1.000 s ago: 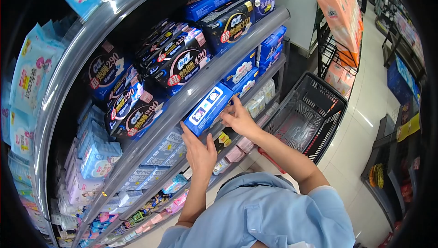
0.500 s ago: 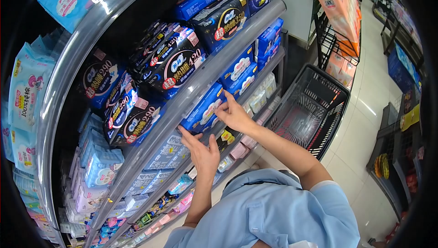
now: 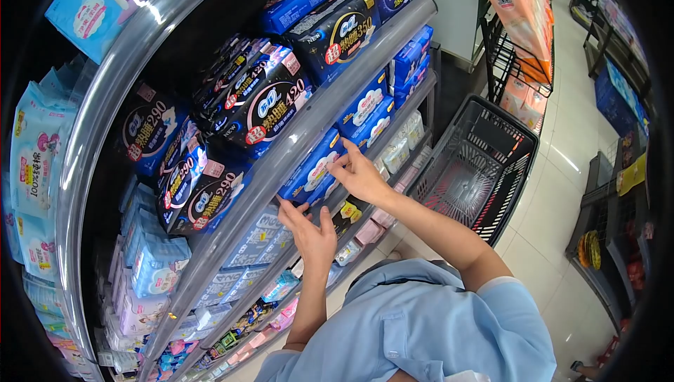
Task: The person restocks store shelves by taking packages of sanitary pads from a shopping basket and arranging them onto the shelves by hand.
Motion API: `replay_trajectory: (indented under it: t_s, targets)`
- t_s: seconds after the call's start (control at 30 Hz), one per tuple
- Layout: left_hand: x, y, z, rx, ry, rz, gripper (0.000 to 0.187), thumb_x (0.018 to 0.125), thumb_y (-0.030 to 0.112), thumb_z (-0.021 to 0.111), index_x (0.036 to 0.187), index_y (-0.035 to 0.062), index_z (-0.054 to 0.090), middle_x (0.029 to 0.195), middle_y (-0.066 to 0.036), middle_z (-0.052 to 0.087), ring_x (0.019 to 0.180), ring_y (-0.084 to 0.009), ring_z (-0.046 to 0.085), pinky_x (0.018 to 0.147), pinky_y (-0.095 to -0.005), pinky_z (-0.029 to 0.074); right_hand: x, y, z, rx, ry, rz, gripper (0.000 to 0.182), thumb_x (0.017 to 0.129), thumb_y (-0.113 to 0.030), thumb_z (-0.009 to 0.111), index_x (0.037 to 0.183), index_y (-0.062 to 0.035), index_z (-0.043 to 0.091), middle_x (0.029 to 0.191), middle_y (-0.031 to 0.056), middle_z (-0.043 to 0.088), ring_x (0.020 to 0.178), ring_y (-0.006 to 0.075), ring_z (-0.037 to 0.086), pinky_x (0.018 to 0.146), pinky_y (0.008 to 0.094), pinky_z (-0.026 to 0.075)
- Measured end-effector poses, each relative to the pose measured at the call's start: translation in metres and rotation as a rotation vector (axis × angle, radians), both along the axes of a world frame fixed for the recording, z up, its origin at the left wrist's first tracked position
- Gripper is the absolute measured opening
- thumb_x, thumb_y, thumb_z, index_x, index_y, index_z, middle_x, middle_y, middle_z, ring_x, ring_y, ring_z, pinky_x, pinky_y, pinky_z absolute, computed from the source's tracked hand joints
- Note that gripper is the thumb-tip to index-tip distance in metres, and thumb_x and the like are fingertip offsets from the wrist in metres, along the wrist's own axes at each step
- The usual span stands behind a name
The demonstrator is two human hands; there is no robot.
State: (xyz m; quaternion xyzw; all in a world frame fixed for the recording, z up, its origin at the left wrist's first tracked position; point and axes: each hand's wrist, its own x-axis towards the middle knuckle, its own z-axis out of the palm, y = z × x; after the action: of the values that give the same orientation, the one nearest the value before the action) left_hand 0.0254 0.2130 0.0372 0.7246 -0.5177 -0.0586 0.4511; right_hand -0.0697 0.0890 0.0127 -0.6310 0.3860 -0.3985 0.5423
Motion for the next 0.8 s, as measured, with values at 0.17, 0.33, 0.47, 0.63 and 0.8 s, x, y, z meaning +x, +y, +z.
replay_trajectory:
  t_s: [0.17, 0.33, 0.47, 0.63, 0.8]
  targets:
    - [0.003, -0.003, -0.008, -0.020, -0.019, -0.003, 0.080, 0.080, 0.006, 0.059, 0.138, -0.0069, 0.006, 0.124, -0.025, 0.026, 0.100, -0.0294, 0.049, 0.081, -0.0373, 0.045, 0.001, 0.002, 0.004, -0.020, 0.007, -0.015, 0.072, 0.084, -0.020, 0.061, 0.136, 0.0087, 0.020, 0.086, 0.0089, 0.061, 0.074, 0.0146, 0.058, 0.068, 0.0272, 0.047]
    - [0.006, -0.005, -0.012, -0.015, -0.020, 0.004, 0.080, 0.079, 0.006, 0.059, 0.138, -0.0075, 0.007, 0.124, -0.025, 0.026, 0.100, -0.0298, 0.048, 0.081, -0.0373, 0.045, 0.001, 0.000, 0.001, -0.041, 0.013, -0.009, 0.072, 0.084, -0.019, 0.060, 0.137, 0.0086, 0.020, 0.087, 0.0092, 0.060, 0.074, 0.0150, 0.058, 0.067, 0.0275, 0.048]
    - [0.004, -0.004, -0.009, -0.013, 0.008, 0.006, 0.082, 0.079, 0.005, 0.059, 0.139, -0.0062, 0.004, 0.127, -0.025, 0.023, 0.102, -0.0311, 0.048, 0.083, -0.0379, 0.044, -0.004, 0.004, 0.006, -0.015, 0.015, 0.021, 0.072, 0.084, -0.018, 0.060, 0.137, 0.0082, 0.019, 0.092, 0.0110, 0.060, 0.073, 0.0157, 0.058, 0.067, 0.0279, 0.048]
    - [-0.006, 0.003, -0.006, -0.019, 0.040, -0.001, 0.088, 0.078, 0.003, 0.059, 0.141, -0.0030, -0.002, 0.136, -0.028, 0.014, 0.110, -0.0347, 0.045, 0.088, -0.0413, 0.042, -0.015, 0.013, -0.001, -0.037, 0.017, 0.018, 0.072, 0.084, -0.018, 0.061, 0.138, 0.0067, 0.020, 0.100, 0.0134, 0.058, 0.076, 0.0159, 0.057, 0.069, 0.0287, 0.047]
    - [-0.018, 0.020, -0.009, -0.020, 0.058, -0.029, 0.088, 0.077, 0.002, 0.058, 0.141, -0.0012, -0.002, 0.141, -0.027, 0.008, 0.115, -0.0366, 0.041, 0.092, -0.0439, 0.038, -0.027, 0.017, -0.008, -0.039, 0.004, -0.005, 0.072, 0.080, -0.019, 0.062, 0.137, 0.0045, 0.024, 0.101, 0.0148, 0.060, 0.071, 0.0199, 0.059, 0.068, 0.0320, 0.048]
